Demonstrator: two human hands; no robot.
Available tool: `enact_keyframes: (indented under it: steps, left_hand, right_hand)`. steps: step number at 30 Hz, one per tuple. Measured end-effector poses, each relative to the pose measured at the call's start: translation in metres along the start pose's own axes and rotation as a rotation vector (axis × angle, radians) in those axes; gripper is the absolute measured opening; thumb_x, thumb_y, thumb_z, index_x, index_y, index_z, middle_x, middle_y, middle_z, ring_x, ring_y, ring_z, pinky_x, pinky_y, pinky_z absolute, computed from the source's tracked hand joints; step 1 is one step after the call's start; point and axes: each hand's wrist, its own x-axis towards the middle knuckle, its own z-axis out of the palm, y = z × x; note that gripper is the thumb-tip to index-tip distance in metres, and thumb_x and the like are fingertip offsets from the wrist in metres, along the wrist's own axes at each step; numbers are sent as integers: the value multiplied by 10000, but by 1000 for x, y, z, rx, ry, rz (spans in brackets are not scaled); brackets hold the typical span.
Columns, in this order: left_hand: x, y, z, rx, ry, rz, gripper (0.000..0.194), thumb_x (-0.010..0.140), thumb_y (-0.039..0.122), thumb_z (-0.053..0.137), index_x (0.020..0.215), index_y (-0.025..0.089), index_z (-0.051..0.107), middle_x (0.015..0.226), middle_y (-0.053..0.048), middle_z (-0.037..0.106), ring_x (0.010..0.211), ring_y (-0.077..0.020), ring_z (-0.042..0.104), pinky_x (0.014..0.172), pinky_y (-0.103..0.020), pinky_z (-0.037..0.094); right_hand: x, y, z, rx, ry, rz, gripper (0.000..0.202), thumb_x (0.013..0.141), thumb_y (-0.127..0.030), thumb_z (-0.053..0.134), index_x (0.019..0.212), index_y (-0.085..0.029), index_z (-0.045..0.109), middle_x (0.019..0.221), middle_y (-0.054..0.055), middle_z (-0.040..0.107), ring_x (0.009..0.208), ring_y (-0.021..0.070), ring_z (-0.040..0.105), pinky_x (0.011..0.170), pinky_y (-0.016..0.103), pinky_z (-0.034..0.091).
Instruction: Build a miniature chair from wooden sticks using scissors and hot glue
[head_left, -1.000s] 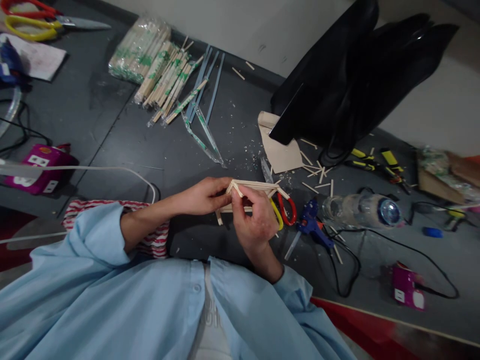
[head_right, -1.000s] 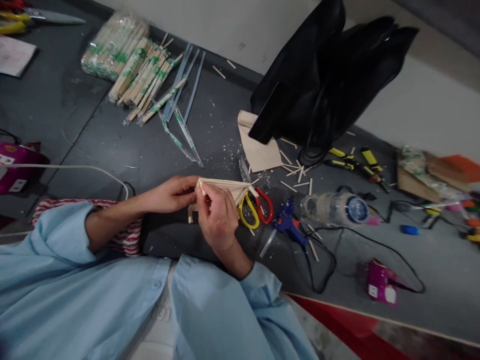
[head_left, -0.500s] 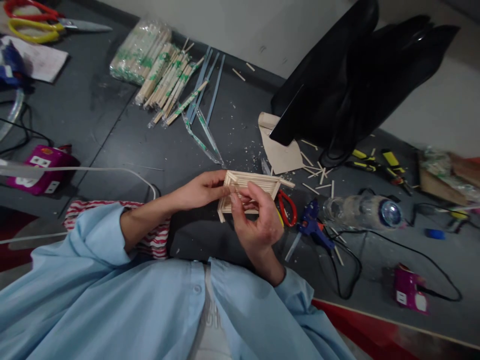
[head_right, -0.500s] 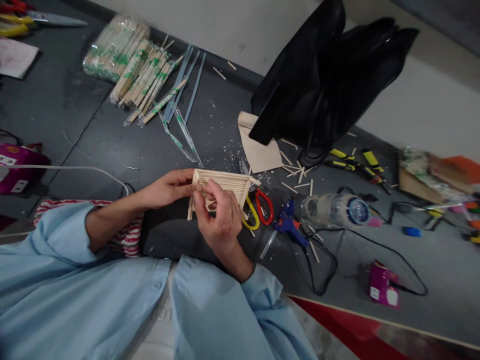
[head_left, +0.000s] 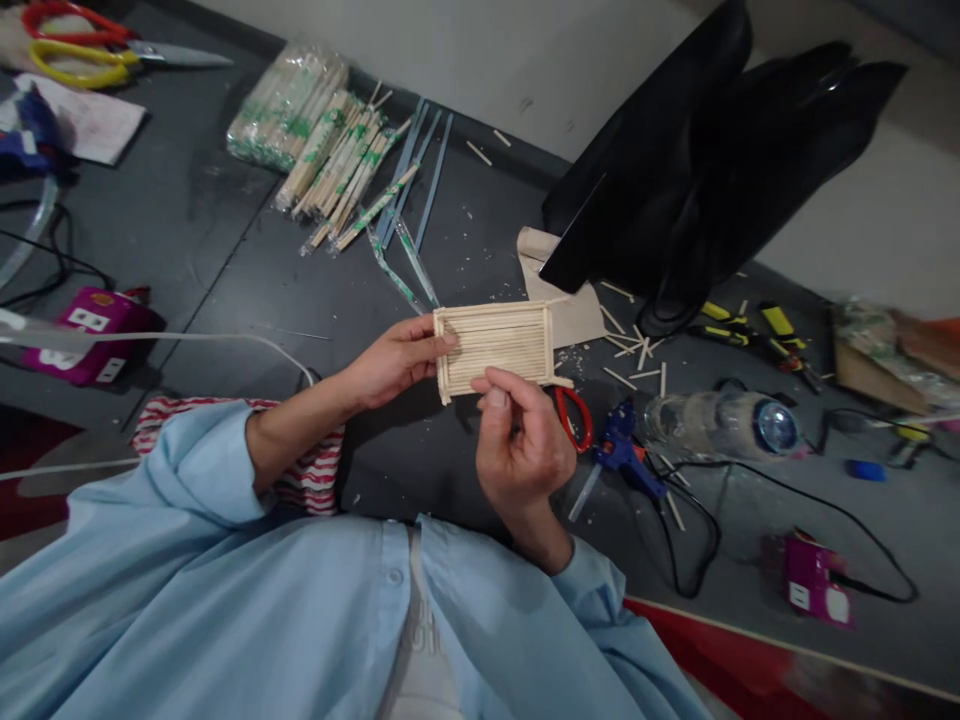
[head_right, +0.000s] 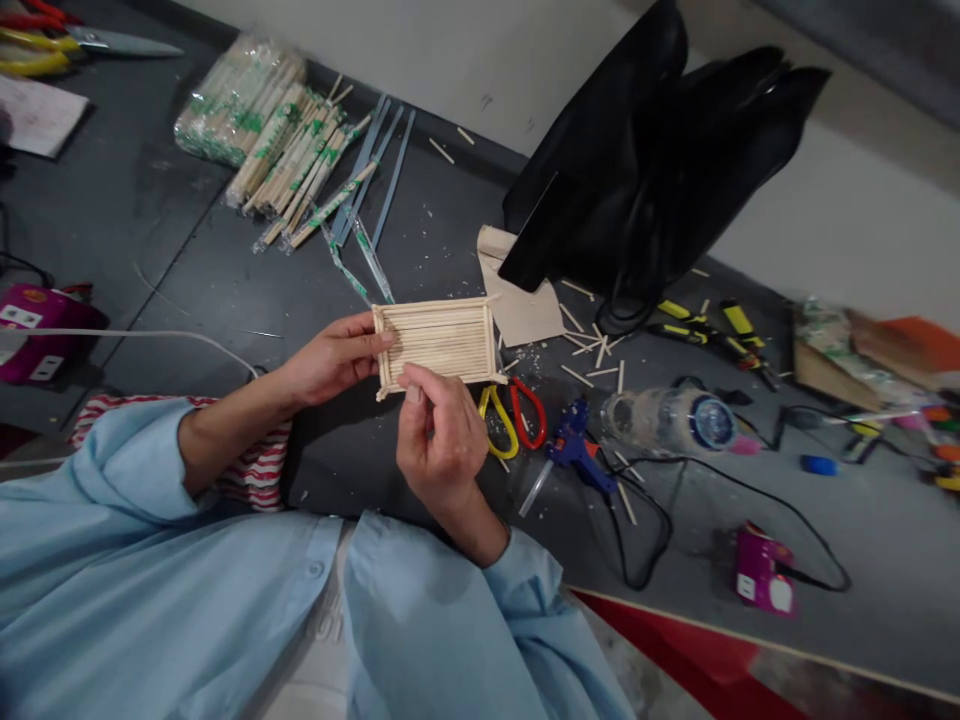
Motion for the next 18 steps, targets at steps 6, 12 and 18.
enact_keyframes:
  steps: [6,12,18]
  left_hand:
    - [1,-4,-3,-4,27,17,326,774,277,774,1060,138,702,1047,-78,741,932,-171,697,901,-329,545]
    - [-1,-4,3,101,-16,67,416,762,376,787,1092,140,696,1082,-85,732,982,-195,676,887,-319,521]
    - [-2,-10,3,295,-69,180,458,769,475,767,1081,146,704,1085,-82,725,1070,-215,640,984,-345,462]
  right_hand:
    - [10,-31,-30,192,-354,-234,230,976,-228,500,1168,-221,627,853,-2,760,730,120,701,719,260,585]
    - [19,-4,-19,-96,-61,20,104,917,-226,628,1011,-219,674,822,-2,734,682,116,662,687,249,558]
    - [22,14,7,-122,-93,34,259,918,-341,639,1148,-223,641,893,10,724,697,125,648,725,276,568]
